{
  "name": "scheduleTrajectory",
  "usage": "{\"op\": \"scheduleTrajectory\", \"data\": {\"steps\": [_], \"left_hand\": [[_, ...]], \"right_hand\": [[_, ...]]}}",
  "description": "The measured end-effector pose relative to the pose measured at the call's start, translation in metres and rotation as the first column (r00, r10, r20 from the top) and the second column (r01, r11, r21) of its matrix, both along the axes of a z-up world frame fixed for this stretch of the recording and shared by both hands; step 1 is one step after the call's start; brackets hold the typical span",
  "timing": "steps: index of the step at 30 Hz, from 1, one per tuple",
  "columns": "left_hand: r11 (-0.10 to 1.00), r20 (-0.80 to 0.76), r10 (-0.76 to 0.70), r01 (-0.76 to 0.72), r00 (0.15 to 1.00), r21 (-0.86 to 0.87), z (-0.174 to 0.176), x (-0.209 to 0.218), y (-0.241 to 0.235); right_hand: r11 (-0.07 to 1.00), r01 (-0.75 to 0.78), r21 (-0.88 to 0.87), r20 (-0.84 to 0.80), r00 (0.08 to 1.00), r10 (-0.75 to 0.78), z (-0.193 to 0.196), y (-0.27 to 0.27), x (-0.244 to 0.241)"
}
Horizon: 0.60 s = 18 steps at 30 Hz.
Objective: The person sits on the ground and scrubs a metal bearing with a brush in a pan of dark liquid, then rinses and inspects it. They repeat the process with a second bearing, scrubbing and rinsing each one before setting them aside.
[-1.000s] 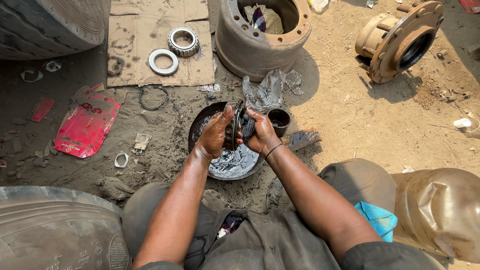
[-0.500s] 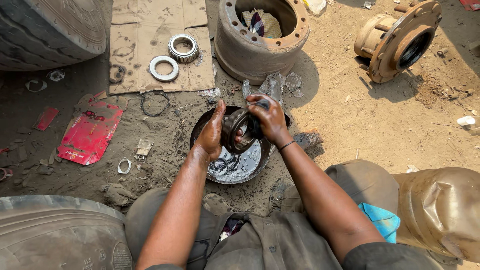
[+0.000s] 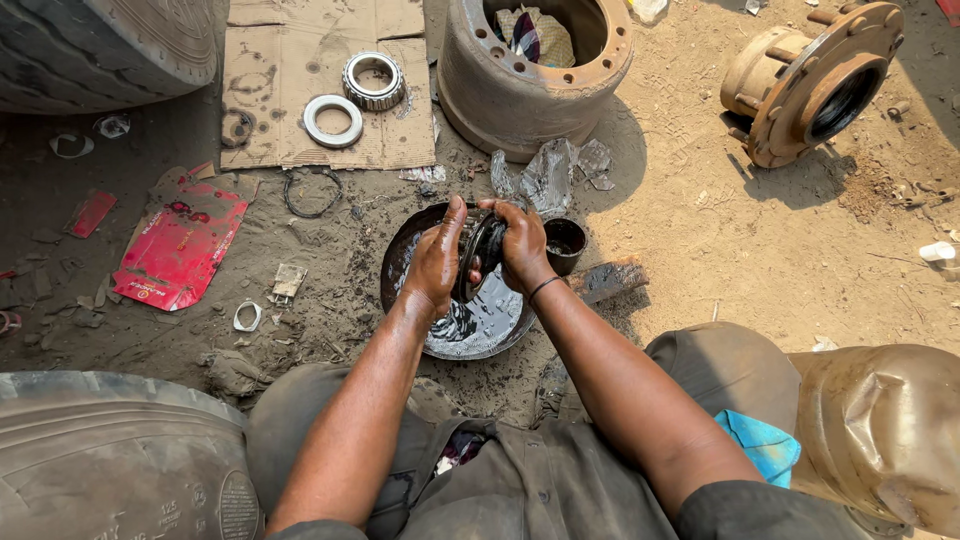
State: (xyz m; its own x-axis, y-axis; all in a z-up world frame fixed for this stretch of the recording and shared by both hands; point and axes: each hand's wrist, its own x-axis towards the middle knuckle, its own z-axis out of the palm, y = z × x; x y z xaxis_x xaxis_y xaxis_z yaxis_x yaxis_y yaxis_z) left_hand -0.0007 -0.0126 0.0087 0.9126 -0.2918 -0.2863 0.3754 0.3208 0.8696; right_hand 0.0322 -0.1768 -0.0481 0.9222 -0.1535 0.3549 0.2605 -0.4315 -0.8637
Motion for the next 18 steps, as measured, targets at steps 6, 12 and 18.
{"op": "scheduleTrajectory", "data": {"steps": [6, 12, 18], "left_hand": [[0.991, 0.153, -0.037, 0.017, 0.987, 0.132, -0.007, -0.003, -0.003], [0.994, -0.026, 0.054, -0.052, 0.998, 0.091, -0.057, 0.015, -0.01], [0.975, -0.342, 0.224, -0.208, 0.913, 0.081, -0.162, 0.037, -0.004]], "right_hand": [[0.35, 0.415, 0.84, -0.542, 0.68, 0.493, -0.031, 0.016, -0.024], [0.388, 0.41, 0.825, -0.564, 0.611, 0.555, -0.109, 0.009, -0.014], [0.999, -0.034, -0.028, -0.851, 0.525, -0.006, -0.175, -0.03, -0.002]]}}
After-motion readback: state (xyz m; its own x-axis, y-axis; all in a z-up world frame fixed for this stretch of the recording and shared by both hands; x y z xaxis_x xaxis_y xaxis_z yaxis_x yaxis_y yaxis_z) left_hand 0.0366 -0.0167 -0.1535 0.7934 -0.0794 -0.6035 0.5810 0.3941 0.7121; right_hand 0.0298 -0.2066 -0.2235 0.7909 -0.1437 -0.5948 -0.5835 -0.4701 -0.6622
